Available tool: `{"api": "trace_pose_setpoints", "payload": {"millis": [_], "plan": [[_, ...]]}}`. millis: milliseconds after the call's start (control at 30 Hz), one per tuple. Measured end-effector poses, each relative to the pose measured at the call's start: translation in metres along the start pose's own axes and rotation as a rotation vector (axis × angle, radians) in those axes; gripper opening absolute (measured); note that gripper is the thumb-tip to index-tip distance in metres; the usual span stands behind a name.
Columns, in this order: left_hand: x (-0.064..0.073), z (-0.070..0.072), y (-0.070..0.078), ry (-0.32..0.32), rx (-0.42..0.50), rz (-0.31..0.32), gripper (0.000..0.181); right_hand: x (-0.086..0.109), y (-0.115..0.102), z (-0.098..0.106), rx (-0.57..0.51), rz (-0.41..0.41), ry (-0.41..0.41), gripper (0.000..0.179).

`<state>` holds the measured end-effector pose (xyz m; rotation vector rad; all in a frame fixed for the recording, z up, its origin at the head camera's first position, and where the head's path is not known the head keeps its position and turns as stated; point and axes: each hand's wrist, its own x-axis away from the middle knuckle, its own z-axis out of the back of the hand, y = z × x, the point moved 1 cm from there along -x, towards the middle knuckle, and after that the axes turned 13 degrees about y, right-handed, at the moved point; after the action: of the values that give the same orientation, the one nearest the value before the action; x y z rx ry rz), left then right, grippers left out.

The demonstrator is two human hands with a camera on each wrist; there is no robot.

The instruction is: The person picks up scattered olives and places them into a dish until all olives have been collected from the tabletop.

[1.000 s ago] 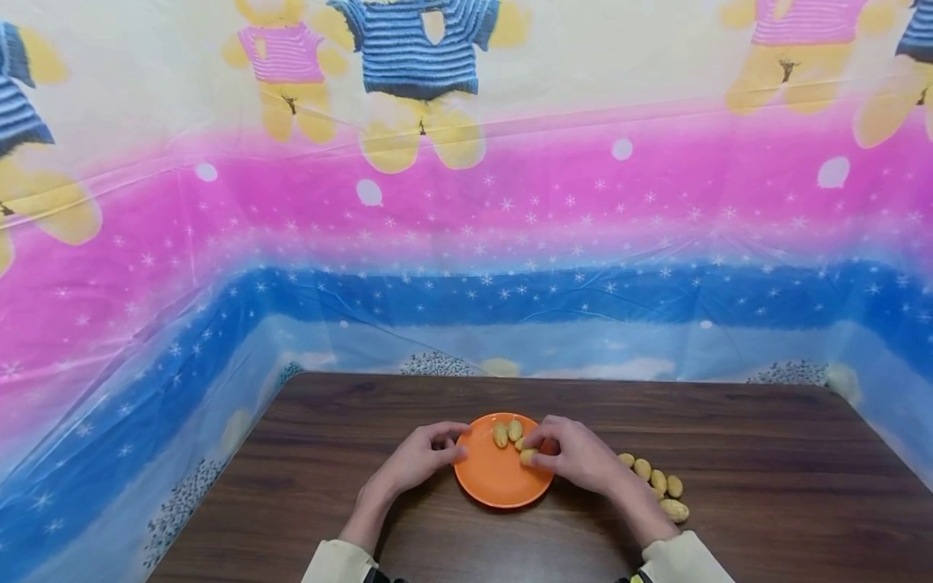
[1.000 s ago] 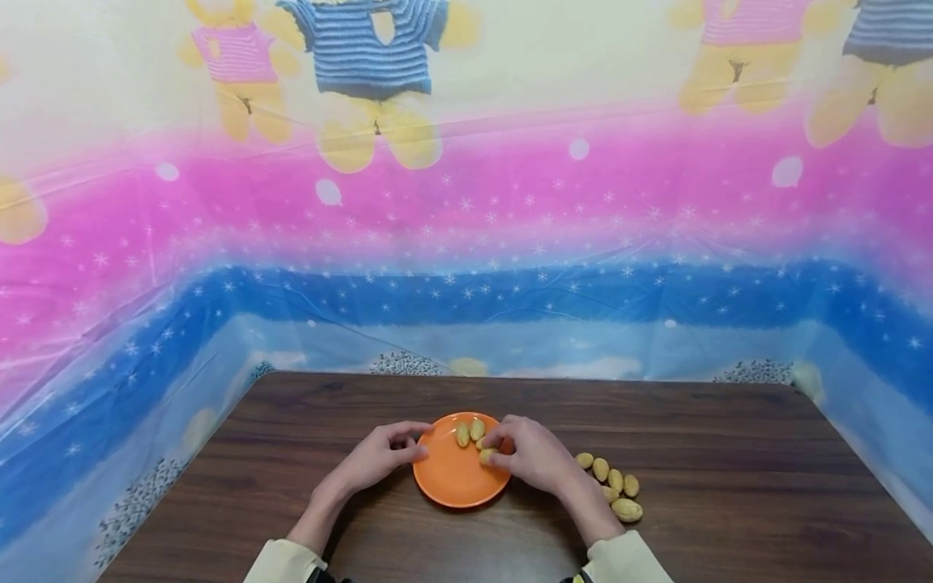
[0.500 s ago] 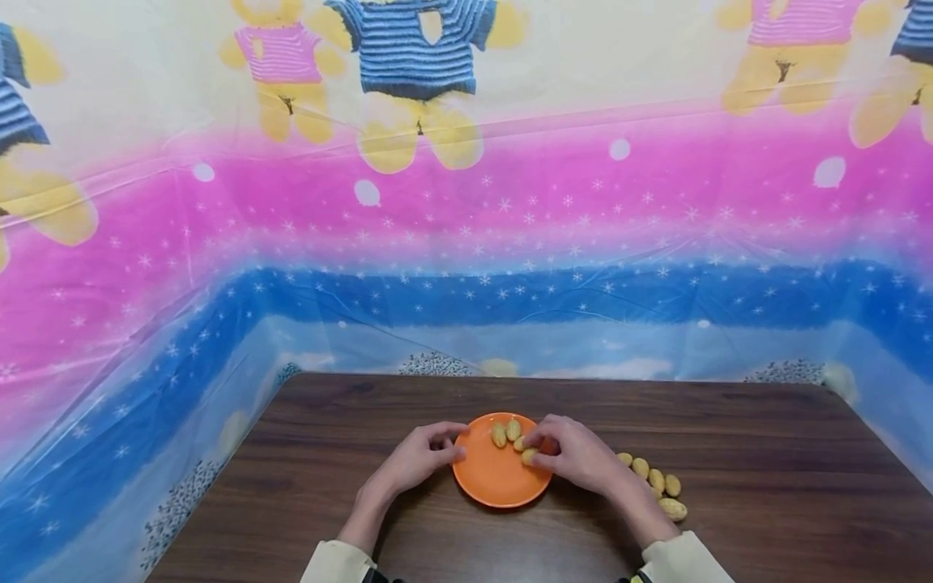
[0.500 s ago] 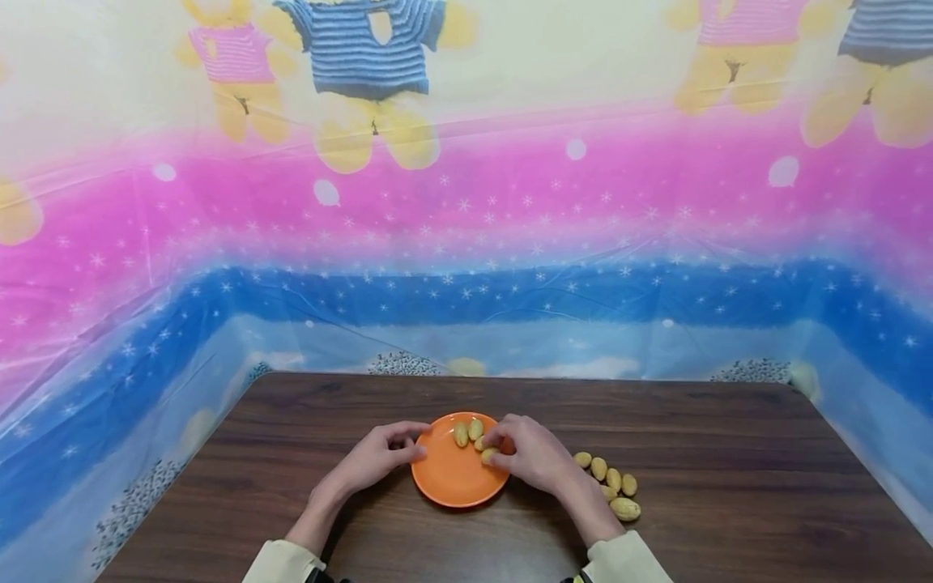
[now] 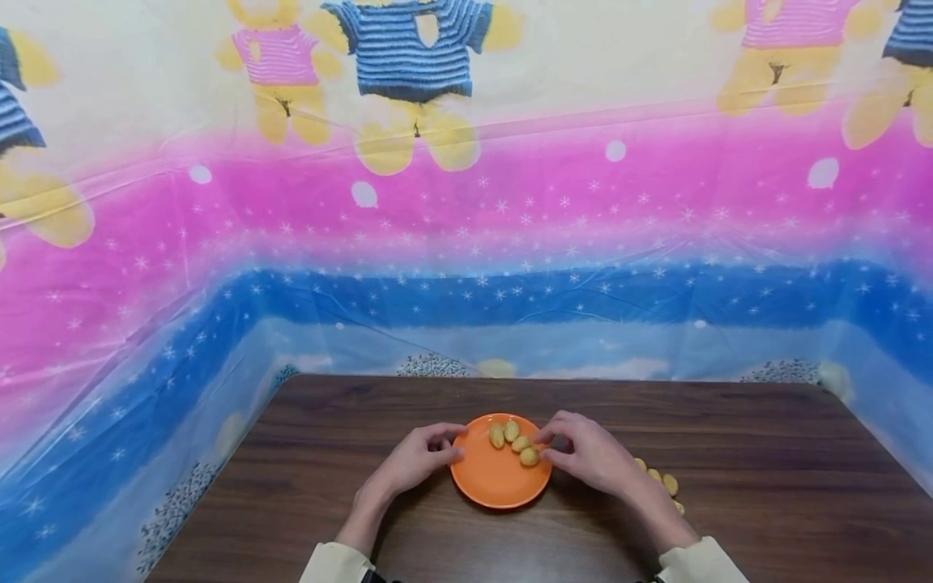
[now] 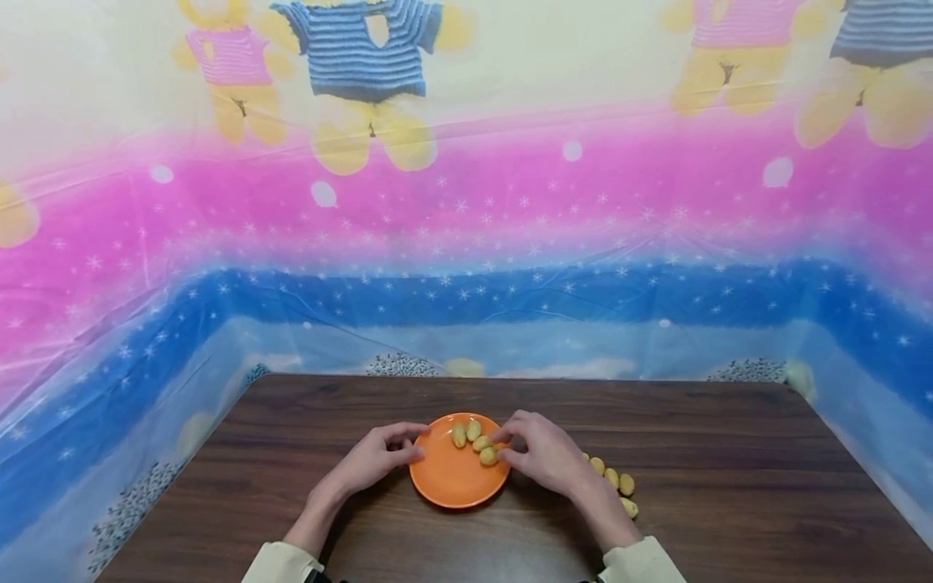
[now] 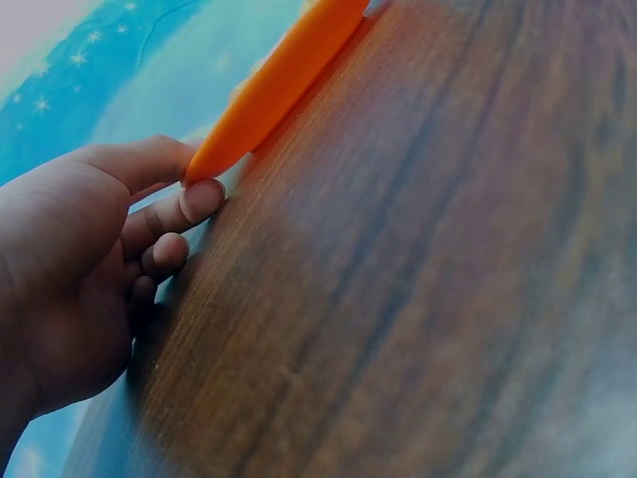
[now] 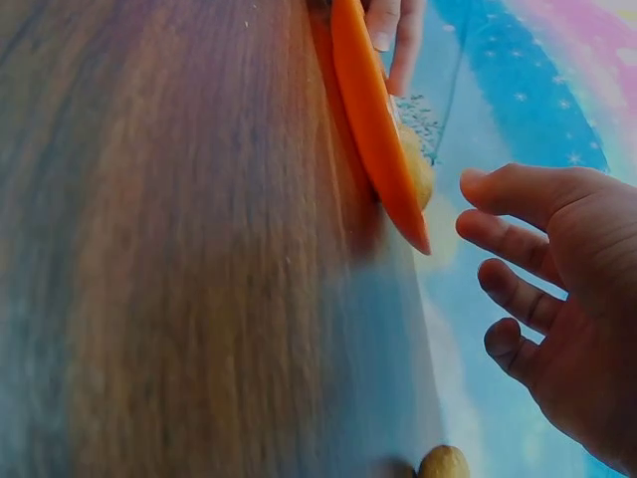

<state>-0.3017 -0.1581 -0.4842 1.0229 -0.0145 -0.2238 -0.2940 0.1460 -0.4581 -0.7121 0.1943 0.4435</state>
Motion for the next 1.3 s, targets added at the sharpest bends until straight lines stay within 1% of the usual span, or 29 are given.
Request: {"api": "trace_pose_setpoints", "payload": {"millis": [100, 233, 333, 600, 833, 1133, 1300], "plan": [[0.0, 0.0, 0.0, 0.0, 0.006, 0.001, 0.039, 0.003, 0.001, 0.003, 0.014, -0.012, 0.009, 0.012], [0.0, 0.001, 0.002, -0.001, 0.013, 0.009, 0.039, 0.006, 0.003, 0.008, 0.032, -0.053, 0.006, 0.012], [0.0, 0.001, 0.001, -0.002, 0.009, 0.014, 0.039, 0.01, 0.006, 0.011, 0.027, -0.071, 0.004, 0.012], [-0.001, 0.0, -0.001, -0.002, -0.005, 0.023, 0.039, 0.018, 0.012, 0.02, 0.035, -0.036, 0.028, 0.013], [-0.003, -0.001, -0.002, -0.01, -0.014, 0.024, 0.038, 0.023, 0.019, 0.028, 0.044, -0.04, 0.033, 0.014], [-0.003, -0.001, -0.002, 0.001, -0.02, 0.01, 0.038, 0.033, 0.029, 0.041, 0.046, -0.033, 0.042, 0.015], [-0.002, -0.001, -0.002, -0.009, -0.011, 0.026, 0.038, 0.038, 0.035, 0.048, 0.047, -0.029, 0.033, 0.015]]}}
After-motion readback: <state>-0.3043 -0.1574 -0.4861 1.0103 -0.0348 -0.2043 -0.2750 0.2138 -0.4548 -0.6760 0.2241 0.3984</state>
